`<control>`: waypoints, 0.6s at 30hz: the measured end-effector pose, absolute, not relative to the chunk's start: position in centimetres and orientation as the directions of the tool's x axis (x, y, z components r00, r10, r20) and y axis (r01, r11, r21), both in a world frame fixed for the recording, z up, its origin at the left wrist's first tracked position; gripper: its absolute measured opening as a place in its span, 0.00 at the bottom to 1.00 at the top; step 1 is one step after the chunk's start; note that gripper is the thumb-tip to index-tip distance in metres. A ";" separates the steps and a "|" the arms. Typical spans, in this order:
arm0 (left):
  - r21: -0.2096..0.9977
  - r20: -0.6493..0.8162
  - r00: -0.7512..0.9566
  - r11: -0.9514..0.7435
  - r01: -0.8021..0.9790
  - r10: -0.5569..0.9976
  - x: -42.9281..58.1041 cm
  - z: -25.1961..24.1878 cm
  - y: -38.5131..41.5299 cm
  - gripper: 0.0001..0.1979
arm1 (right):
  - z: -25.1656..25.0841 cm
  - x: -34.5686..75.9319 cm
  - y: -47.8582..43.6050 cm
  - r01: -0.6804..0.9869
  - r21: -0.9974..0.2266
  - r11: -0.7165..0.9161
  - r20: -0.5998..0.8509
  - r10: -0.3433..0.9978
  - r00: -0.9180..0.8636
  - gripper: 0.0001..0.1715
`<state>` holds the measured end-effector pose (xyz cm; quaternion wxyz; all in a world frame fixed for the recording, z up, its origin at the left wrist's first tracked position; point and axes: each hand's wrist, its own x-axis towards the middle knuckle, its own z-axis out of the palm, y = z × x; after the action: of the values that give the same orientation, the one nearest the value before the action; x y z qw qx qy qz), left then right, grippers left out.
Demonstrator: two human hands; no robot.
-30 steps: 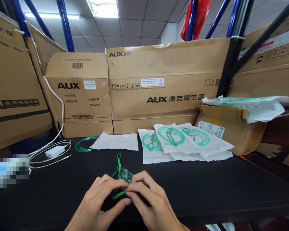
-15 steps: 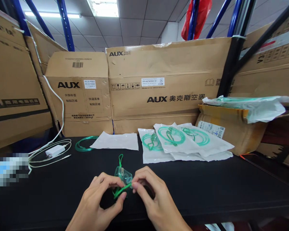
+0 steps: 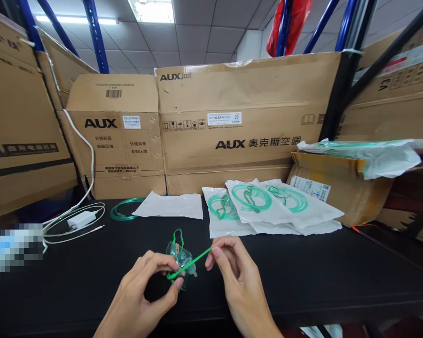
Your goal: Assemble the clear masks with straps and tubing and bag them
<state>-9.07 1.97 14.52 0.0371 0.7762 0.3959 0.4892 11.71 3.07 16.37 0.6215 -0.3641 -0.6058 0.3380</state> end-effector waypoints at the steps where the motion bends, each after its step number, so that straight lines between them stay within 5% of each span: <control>1: 0.446 0.729 0.209 -0.684 0.578 0.652 -9.1 14.5 2.0 0.08 | 16.2 11.7 3.2 0.004 -0.857 0.515 0.514 0.854 0.076 0.14; 8: 0.458 0.723 0.182 -0.661 0.595 0.666 -9.0 14.5 1.8 0.07 | 16.0 11.8 3.6 -0.141 -0.837 0.528 0.483 0.836 0.260 0.13; 18: 0.526 0.641 0.281 -0.676 0.517 0.714 -10.3 14.8 2.2 0.15 | 17.1 11.5 2.6 0.246 -0.802 0.545 0.450 0.820 -0.353 0.09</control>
<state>-10.27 2.20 14.77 0.1078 0.7932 0.3881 0.4568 11.52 2.61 17.11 0.4465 -0.3520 -0.7571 0.3218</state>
